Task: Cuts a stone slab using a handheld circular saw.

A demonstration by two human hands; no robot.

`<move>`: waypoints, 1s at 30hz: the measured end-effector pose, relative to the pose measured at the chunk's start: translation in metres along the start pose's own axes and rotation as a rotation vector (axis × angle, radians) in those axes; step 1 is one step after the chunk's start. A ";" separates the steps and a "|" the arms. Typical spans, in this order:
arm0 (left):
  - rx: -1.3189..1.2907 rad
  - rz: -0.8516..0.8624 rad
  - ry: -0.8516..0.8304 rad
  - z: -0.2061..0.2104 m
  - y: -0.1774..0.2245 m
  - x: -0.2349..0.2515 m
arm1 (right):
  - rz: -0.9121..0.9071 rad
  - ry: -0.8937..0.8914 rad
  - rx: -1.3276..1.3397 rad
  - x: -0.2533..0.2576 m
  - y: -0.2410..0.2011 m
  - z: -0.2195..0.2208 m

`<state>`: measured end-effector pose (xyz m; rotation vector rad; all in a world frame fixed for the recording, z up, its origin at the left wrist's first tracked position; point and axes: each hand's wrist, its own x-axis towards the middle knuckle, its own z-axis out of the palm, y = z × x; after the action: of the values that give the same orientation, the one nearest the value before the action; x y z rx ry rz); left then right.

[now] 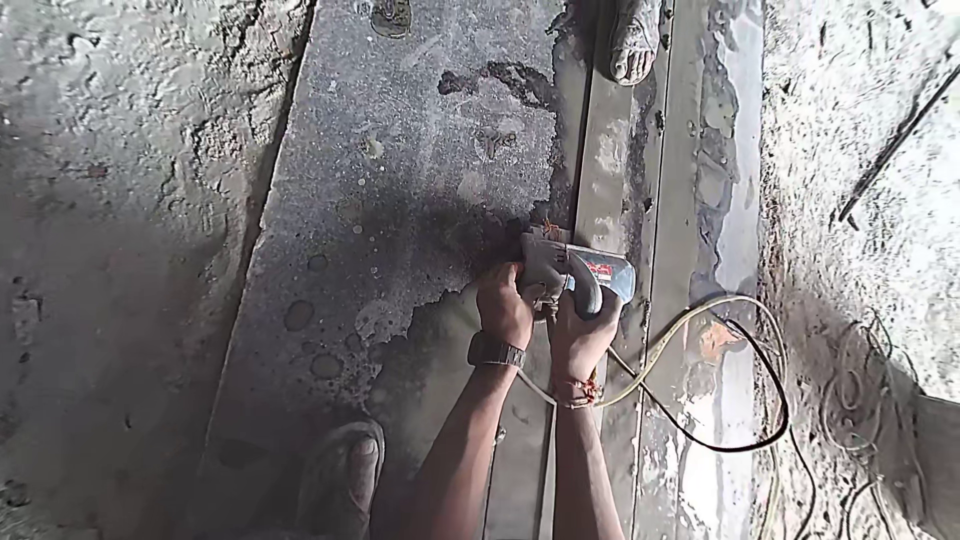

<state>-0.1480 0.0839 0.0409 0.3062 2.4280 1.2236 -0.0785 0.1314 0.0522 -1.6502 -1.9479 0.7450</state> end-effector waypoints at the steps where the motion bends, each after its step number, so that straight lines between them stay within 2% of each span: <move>1: 0.003 -0.008 -0.008 -0.001 0.001 0.001 | 0.003 -0.002 0.003 0.001 -0.001 0.001; 10: 0.089 -0.014 -0.080 -0.002 0.008 0.004 | 0.124 -0.129 -0.032 0.009 -0.007 -0.005; 12: 0.105 -0.013 -0.066 -0.001 0.010 0.005 | 0.085 -0.142 0.007 0.006 -0.001 -0.006; 14: 0.122 -0.018 -0.076 -0.001 0.011 0.004 | -0.029 -0.063 0.067 -0.011 0.022 -0.011; 16: 0.122 -0.033 -0.090 0.000 0.014 0.008 | -0.062 0.117 0.061 -0.038 0.049 -0.020; 17: 0.111 -0.037 -0.085 0.001 0.011 0.009 | 0.026 0.168 0.015 -0.055 0.064 -0.028; 20: 0.118 -0.033 -0.065 0.002 0.010 0.009 | 0.500 0.238 -0.247 -0.084 0.101 -0.048; 22: 0.133 -0.022 -0.062 0.000 0.012 0.010 | 0.724 0.120 -0.426 -0.090 0.115 -0.049; 23: 0.134 -0.011 -0.057 0.000 0.013 0.010 | 0.761 0.045 -0.464 -0.089 0.114 -0.048; 25: 0.129 0.005 -0.052 0.000 0.013 0.011 | 0.626 -0.037 -0.443 -0.084 0.110 -0.040; 28: 0.131 0.043 -0.055 -0.002 0.012 0.014 | 0.238 -0.041 -0.279 -0.060 0.103 -0.027; 30: 0.104 0.063 -0.052 -0.001 0.011 0.014 | 0.114 -0.099 -0.184 -0.030 0.096 -0.026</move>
<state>-0.1613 0.0945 0.0466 0.4421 2.4581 1.1031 0.0136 0.1161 0.0058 -1.8790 -2.0578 0.7201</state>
